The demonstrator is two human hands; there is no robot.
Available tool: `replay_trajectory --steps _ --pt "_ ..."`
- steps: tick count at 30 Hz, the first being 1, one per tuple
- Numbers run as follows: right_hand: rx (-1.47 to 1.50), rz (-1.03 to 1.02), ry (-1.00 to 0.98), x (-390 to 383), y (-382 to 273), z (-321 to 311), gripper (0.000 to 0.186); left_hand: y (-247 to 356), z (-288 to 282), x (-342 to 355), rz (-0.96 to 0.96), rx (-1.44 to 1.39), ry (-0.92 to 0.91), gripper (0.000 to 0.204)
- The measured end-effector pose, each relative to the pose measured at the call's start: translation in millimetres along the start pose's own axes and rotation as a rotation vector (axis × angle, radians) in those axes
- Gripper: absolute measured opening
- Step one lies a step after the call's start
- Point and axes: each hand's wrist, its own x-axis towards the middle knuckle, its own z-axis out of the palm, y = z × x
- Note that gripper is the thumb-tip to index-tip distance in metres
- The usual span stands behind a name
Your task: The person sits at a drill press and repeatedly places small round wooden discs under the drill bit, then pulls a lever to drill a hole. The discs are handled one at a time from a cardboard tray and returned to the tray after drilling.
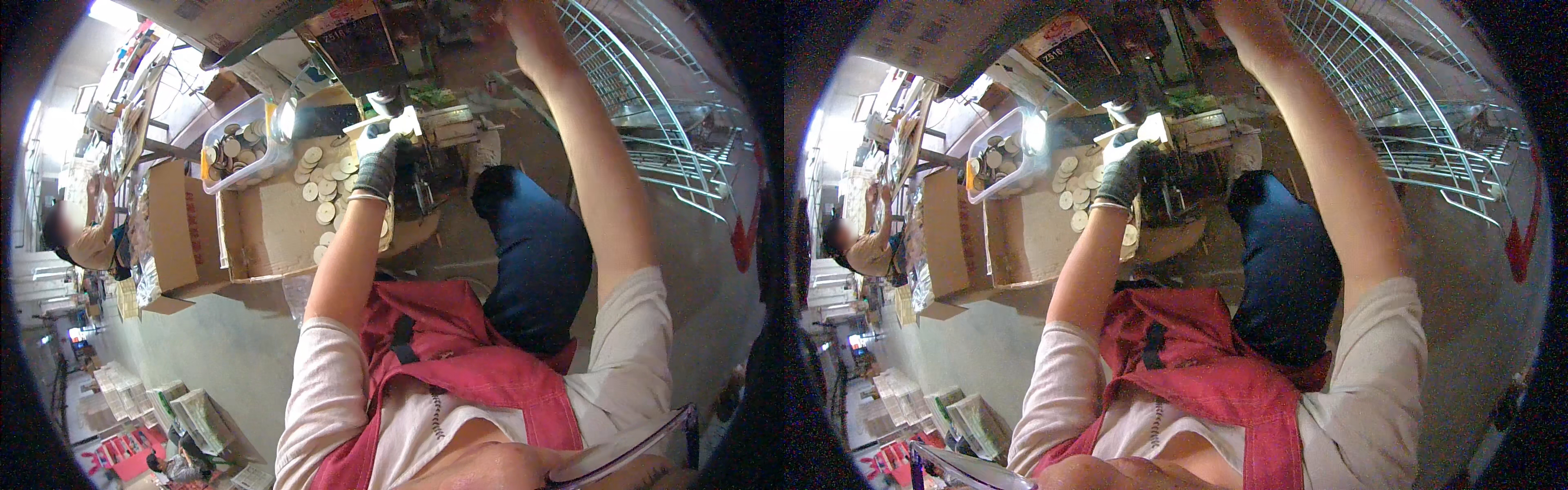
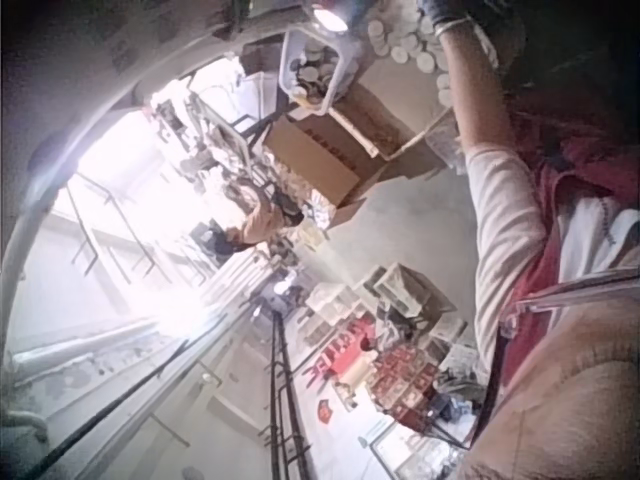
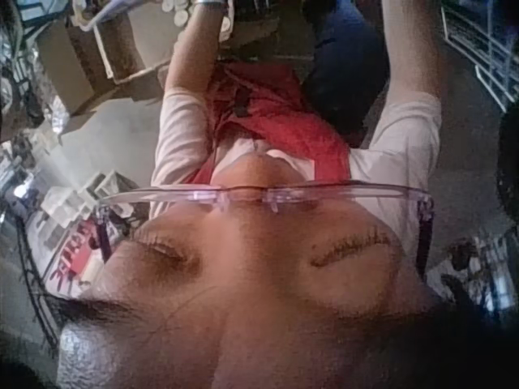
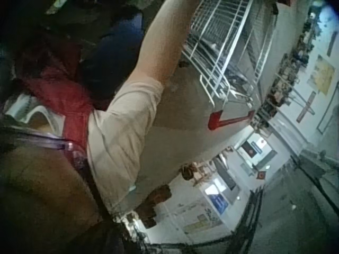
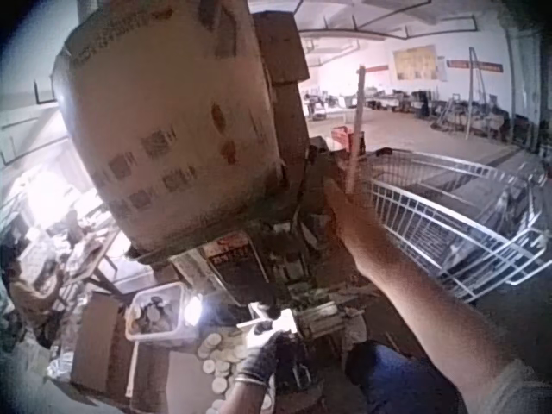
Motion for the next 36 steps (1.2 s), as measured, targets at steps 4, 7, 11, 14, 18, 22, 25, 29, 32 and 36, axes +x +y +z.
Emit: replay_trajectory --steps 4,7,11,14,18,22,25,29,32,36 --pt "-0.024 0.017 0.004 67.6 2.3 17.7 0.045 -5.7 -12.6 5.1 -0.009 0.012 -0.034 0.024" --pt "0.337 0.079 -0.141 58.8 -14.1 19.6 0.037 -4.1 -12.4 7.3 -0.032 0.033 -0.004 0.021" --pt "0.481 0.121 -0.137 38.3 -20.3 8.5 0.032 2.4 -3.6 0.8 -0.005 0.032 -0.008 0.020" --pt "0.535 0.174 0.018 7.8 -56.4 23.2 0.030 0.9 -8.1 -0.7 0.011 0.031 0.015 0.021" --pt "0.340 0.030 -0.076 -2.1 -39.9 -3.0 0.030 1.1 -3.0 -0.7 0.014 0.037 -0.023 0.019" --pt "0.210 0.035 -0.135 -25.6 -50.5 -8.2 0.033 -8.3 -9.8 6.8 0.026 0.070 -0.003 0.020" --pt "0.229 0.045 -0.195 -40.5 -48.9 -17.5 0.036 -5.0 -5.2 5.4 0.015 0.079 0.013 0.018" --pt "0.134 0.170 -0.129 -60.0 -49.7 -19.8 0.035 -7.4 -6.5 6.9 0.022 0.091 0.014 0.015" --pt "-0.001 0.058 -0.202 -75.4 -36.9 -28.7 0.030 -11.1 -8.1 11.0 0.064 0.117 0.025 0.014" --pt "-0.133 0.101 -0.282 -104.1 -23.8 -41.3 0.035 -8.8 -4.9 7.0 0.062 0.091 0.039 0.014"
